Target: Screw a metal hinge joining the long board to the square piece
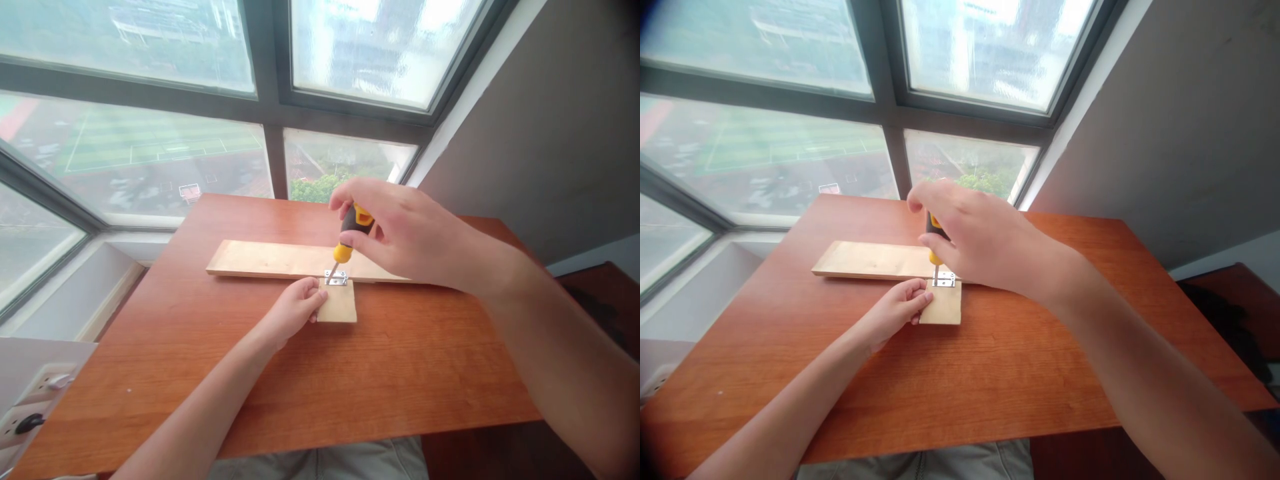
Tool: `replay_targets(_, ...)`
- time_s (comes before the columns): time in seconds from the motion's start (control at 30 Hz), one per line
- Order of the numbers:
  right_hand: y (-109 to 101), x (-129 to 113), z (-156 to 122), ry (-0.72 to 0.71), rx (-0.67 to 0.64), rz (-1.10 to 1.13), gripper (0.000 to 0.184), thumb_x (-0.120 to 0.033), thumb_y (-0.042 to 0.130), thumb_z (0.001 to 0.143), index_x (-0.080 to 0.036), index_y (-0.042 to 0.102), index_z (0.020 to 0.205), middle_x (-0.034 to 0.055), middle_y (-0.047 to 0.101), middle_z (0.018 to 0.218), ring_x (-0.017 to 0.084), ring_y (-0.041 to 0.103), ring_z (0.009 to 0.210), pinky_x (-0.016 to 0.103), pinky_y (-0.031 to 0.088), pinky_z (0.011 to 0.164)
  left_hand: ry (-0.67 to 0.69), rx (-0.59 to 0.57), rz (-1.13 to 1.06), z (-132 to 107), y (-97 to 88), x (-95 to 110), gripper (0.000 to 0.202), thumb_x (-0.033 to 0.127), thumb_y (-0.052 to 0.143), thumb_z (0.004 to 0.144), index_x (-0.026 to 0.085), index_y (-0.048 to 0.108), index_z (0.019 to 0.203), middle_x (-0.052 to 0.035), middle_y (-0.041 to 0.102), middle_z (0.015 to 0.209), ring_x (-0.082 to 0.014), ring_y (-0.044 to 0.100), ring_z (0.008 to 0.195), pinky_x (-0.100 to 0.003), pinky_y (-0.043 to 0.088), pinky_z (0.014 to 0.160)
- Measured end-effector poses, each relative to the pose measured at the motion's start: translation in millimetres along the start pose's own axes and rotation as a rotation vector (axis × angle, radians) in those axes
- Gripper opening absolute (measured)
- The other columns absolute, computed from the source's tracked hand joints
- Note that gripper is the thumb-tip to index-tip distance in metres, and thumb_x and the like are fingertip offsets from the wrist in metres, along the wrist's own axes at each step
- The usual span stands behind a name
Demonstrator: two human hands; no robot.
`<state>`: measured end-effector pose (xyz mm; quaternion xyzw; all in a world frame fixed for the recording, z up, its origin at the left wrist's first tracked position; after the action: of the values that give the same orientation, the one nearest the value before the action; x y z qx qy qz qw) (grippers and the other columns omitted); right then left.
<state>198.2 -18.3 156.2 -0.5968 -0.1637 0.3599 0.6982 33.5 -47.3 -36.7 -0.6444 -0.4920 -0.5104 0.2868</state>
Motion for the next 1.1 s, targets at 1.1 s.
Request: replay_targets(1.1,3,7,1,0.062,-0.013,-0.065,0.029,-0.035,0.054,0.093,-0.019,0.054,0.117,0.0011,0.066,0.08,0.015,0.053,0.064,0.029,0.034,0.062,-0.002,0.005,0.004,-1,0.3,1,0.036,0.049,0.07,0.081,0.016,0.055,0.086,0.0048,0.05,0.066,-0.008,0.043,0.053,-0.021,0.034,0.05)
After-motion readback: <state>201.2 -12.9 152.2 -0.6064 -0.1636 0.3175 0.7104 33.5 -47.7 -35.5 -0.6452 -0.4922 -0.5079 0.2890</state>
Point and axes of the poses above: each hand's wrist, its own z-axis towards the middle knuckle, its own y-axis out of the palm, x = y × z, the point moved 2 cm from there along z, towards the middle knuckle
